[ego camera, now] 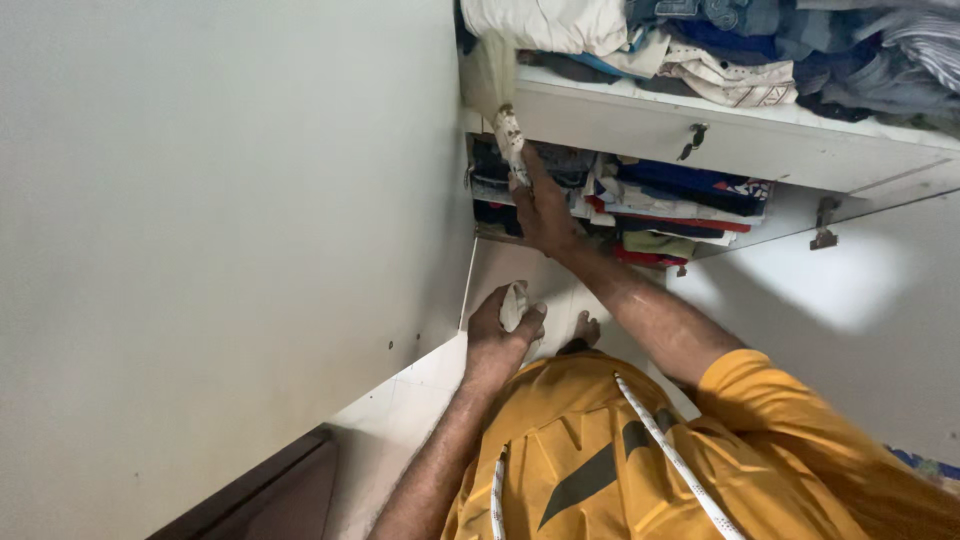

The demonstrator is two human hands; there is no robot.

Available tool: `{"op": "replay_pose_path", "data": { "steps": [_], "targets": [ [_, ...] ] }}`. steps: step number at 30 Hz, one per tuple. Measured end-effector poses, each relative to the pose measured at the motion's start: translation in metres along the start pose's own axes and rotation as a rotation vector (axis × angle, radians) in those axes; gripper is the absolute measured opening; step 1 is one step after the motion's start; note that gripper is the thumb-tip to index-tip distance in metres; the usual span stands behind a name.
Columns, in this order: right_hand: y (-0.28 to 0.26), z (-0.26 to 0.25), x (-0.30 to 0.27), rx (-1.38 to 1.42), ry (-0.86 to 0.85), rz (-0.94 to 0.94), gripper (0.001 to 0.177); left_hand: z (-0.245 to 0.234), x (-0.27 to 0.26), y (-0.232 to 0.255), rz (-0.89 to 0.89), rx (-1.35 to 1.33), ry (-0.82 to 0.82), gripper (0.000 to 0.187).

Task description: The person cleans a white closet by first wiping a small green object with a cloth, then using a brush to dust the interior shelves and door frame, and finally wiping the surfaces with a cloth. The person also handles a small white card and a measuring tape during the process.

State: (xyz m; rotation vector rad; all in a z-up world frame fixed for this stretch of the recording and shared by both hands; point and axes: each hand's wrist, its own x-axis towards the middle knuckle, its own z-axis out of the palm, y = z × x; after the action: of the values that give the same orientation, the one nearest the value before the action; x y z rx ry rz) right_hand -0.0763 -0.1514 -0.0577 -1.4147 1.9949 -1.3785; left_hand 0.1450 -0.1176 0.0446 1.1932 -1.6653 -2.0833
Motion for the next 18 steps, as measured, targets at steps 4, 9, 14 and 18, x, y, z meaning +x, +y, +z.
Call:
{"op": "replay_pose_path", "data": {
  "steps": [4,9,14,18],
  "targets": [
    [-0.011,-0.008,0.030,0.065,-0.371,0.675,0.058,0.002,0.002,0.004,0.026,-0.007,0.018,0.053],
    [-0.008,-0.013,0.016,-0.085,-0.014,-0.230,0.053,0.001,0.013,-0.010,0.025,-0.011,0.051,0.053],
    [0.001,-0.023,0.015,-0.258,-0.245,0.132,0.051,0.003,0.019,-0.013,0.146,0.072,0.066,0.052],
    [-0.015,-0.031,0.012,-0.174,-0.053,-0.135,0.049,0.004,0.018,-0.004,-0.095,-0.028,0.014,0.056]
  ]
}}
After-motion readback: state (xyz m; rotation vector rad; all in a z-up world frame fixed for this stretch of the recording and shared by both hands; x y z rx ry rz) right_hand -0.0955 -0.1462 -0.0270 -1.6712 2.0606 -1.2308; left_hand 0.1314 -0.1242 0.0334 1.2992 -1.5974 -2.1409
